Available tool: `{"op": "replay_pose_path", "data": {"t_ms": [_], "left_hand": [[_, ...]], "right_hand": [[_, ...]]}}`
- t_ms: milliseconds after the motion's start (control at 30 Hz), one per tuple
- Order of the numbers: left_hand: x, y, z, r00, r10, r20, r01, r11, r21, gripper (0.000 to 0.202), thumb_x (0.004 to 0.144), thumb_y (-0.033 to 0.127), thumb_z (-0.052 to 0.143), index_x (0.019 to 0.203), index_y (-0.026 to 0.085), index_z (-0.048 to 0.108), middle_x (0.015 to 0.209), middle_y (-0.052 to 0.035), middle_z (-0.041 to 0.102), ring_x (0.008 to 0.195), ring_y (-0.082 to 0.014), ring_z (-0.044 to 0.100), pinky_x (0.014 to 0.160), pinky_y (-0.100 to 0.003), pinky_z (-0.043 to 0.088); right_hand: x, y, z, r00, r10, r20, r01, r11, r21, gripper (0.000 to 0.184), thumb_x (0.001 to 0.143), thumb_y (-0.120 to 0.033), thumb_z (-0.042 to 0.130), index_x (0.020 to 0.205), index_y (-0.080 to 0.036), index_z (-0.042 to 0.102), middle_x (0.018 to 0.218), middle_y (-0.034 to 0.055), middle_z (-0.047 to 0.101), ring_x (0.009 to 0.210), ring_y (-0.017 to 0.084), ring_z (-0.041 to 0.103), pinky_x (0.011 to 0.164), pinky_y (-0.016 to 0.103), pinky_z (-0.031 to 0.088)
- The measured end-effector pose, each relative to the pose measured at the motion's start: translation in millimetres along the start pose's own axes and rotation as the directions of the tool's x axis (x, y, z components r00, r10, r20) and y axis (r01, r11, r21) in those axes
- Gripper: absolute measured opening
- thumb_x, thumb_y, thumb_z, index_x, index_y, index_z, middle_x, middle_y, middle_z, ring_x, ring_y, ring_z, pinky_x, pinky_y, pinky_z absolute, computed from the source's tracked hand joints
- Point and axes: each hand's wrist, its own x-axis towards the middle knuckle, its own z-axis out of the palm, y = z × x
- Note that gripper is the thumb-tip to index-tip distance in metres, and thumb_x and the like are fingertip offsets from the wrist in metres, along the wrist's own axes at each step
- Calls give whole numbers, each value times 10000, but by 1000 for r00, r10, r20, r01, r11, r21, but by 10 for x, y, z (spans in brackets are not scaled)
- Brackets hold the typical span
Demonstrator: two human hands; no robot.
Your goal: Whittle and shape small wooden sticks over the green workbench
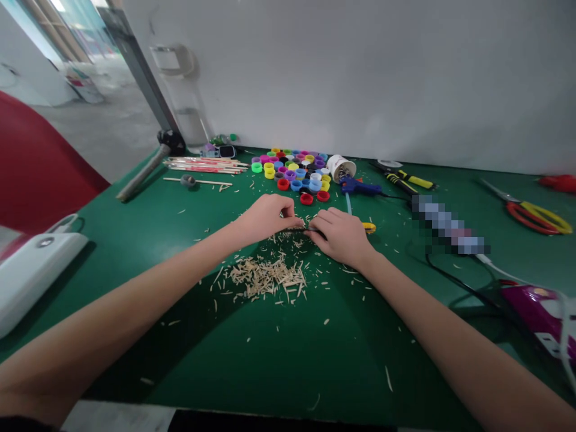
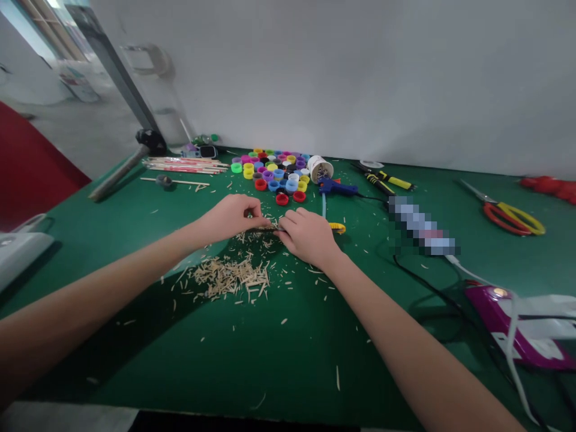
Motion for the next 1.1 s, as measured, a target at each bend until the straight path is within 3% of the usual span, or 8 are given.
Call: {"op": "replay_pose_path", "data": {"t_ms": [67,233,367,533,733,933,1100], "left_hand": [[6,-14,-3,1000,-3,-1,3,1000,5,284,772,398,601,604,189,509,626,-15,581,543,-104,448,520,-286,304],[13,-28,-23,1000,11,17,-11,1000,-7,262,774,387,591,614,183,543,634,-25,590,546,-105,447,525,-290,307],[12,-26,-40,999,1,45,0,1000,-28,257,766,400,596,629,182,588,630,-38,606,544,-112,453,524,-296,311],[17,-28,-38,999,35,42,-33,999,-27,243,759,393,595,639,183,612,650,-40,624,560,-121,475,539,-297,325],[14,-32,-28,998,29,51,-27,999,-28,269,763,423,591,649,179,611,628,-29,612,537,-112,464,519,-285,318],[21,-34,-28,998,42,46,-41,999,-16,265,764,413,595,646,176,615,605,-25,601,519,-104,449,510,-284,319],[20,-41,-32,998,14,54,-13,999,-35,271,762,416,603,628,180,606,592,-28,592,516,-107,441,505,-291,309]], "right_hand": [[-5,0,0,1000,-1,-26,1,1000,-9,256,925,-351,424,837,-180,592,787,35,600,738,160,457,582,281,261],[-2,15,9,999,-21,36,20,999,34,266,916,-374,431,823,-190,599,781,30,610,717,156,463,556,281,242],[-8,13,7,1000,-12,-28,13,1000,23,270,927,-346,407,847,-182,606,789,50,611,739,168,465,590,286,266],[2,14,9,999,-15,49,12,999,45,268,917,-369,418,834,-200,608,794,36,615,724,163,461,545,281,230],[-11,11,0,999,-37,-28,38,999,18,262,926,-333,412,859,-174,609,796,58,606,734,171,448,602,288,272],[5,27,21,999,-21,40,20,999,26,270,916,-372,430,818,-194,608,781,33,603,709,165,440,556,283,233],[-8,8,-8,998,-28,-49,28,1000,5,264,922,-341,417,835,-178,607,773,47,598,717,168,440,588,288,260]]}}
